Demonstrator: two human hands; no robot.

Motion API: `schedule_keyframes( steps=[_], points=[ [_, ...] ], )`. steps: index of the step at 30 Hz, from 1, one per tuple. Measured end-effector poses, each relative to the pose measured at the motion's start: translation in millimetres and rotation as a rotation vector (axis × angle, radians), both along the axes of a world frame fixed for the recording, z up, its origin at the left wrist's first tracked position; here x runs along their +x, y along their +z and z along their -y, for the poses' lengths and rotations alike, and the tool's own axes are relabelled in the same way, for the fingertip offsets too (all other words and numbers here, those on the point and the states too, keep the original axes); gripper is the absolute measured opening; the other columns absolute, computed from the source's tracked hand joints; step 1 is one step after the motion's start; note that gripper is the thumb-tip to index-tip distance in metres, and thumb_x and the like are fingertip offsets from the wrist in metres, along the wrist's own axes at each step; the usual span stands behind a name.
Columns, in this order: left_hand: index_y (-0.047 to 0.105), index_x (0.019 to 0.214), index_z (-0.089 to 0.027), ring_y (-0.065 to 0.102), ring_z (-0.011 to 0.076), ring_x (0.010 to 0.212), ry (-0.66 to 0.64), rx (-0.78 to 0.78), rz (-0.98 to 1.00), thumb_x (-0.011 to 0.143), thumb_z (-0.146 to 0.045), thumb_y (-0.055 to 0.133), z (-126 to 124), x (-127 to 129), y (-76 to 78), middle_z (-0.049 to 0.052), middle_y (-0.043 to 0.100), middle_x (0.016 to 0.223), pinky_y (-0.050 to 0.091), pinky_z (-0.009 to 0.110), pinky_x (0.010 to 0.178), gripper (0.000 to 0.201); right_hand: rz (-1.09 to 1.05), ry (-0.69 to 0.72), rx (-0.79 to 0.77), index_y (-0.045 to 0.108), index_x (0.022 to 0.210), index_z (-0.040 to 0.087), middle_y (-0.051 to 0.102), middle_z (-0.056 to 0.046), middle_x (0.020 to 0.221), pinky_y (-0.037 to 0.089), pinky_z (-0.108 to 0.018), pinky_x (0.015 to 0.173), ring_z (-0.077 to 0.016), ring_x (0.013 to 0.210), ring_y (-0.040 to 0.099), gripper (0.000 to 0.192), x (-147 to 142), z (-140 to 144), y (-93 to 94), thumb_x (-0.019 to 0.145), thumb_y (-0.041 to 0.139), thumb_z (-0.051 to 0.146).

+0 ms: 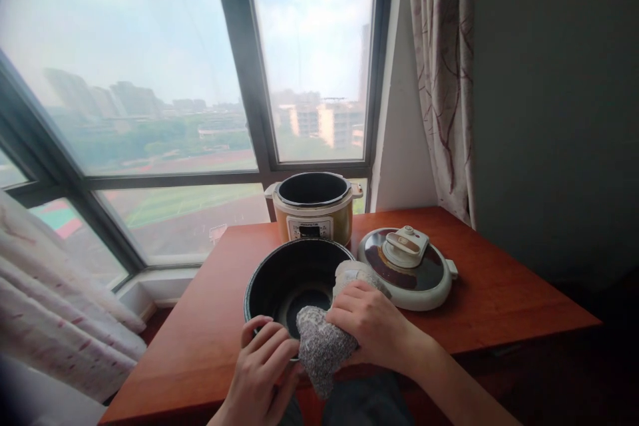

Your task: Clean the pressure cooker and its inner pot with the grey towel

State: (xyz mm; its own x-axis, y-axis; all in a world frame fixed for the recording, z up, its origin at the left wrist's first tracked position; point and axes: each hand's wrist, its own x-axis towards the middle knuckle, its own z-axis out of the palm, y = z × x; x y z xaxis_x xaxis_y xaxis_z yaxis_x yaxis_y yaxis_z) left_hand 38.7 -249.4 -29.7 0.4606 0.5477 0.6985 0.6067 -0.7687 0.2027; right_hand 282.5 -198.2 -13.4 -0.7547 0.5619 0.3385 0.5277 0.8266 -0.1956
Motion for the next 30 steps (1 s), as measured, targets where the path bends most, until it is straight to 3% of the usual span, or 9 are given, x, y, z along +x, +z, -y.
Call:
schedule_keyframes(
  steps=[7, 13, 24, 30],
  points=[
    [0.055, 0.080, -0.021, 0.051, 0.0191, 0.072, -0.004, -0.018, 0.017, 0.091, -0.017, 0.044, -30.4, -2.0, -4.6, 0.001, 0.057, 0.069, 0.036, 0.041, 0.086, 0.016, -0.012, -0.022, 0.053, 0.066, 0.101, 0.020, 0.068, -0.005, 0.096, 0.038, -0.039, 0.090, -0.0242, 0.093, 0.059, 0.048, -1.7, -23.9, -1.1, 0.076, 0.075, 0.059],
    [0.055, 0.078, -0.021, 0.052, 0.0187, 0.073, -0.042, -0.080, -0.018, 0.090, -0.021, 0.045, -55.7, -17.8, 5.0, 0.001, 0.058, 0.070, 0.039, 0.040, 0.086, 0.016, 0.026, -0.046, 0.127, 0.066, 0.096, 0.019, 0.069, -0.005, 0.090, 0.038, -0.037, 0.082, -0.0235, 0.086, 0.060, 0.050, -11.0, -37.4, -3.0, 0.078, 0.070, 0.065],
    [0.057, 0.078, -0.021, 0.052, 0.0187, 0.072, -0.055, -0.116, -0.013, 0.090, -0.023, 0.047, -54.3, -21.3, 7.4, 0.001, 0.056, 0.068, 0.040, 0.040, 0.085, 0.016, 0.032, -0.031, 0.091, 0.067, 0.095, 0.020, 0.069, -0.004, 0.091, 0.038, -0.037, 0.083, -0.0226, 0.086, 0.060, 0.051, -9.9, -37.2, -1.5, 0.072, 0.077, 0.064],
    [0.055, 0.078, -0.021, 0.053, 0.0187, 0.073, -0.129, -0.186, -0.037, 0.091, -0.026, 0.050, -55.1, -36.0, 9.8, 0.002, 0.057, 0.071, 0.041, 0.041, 0.087, 0.015, 0.074, 0.026, 0.039, 0.066, 0.096, 0.020, 0.069, -0.004, 0.092, 0.038, -0.036, 0.085, -0.0225, 0.088, 0.061, 0.047, -1.6, -36.6, 6.1, 0.072, 0.078, 0.059]
  ],
)
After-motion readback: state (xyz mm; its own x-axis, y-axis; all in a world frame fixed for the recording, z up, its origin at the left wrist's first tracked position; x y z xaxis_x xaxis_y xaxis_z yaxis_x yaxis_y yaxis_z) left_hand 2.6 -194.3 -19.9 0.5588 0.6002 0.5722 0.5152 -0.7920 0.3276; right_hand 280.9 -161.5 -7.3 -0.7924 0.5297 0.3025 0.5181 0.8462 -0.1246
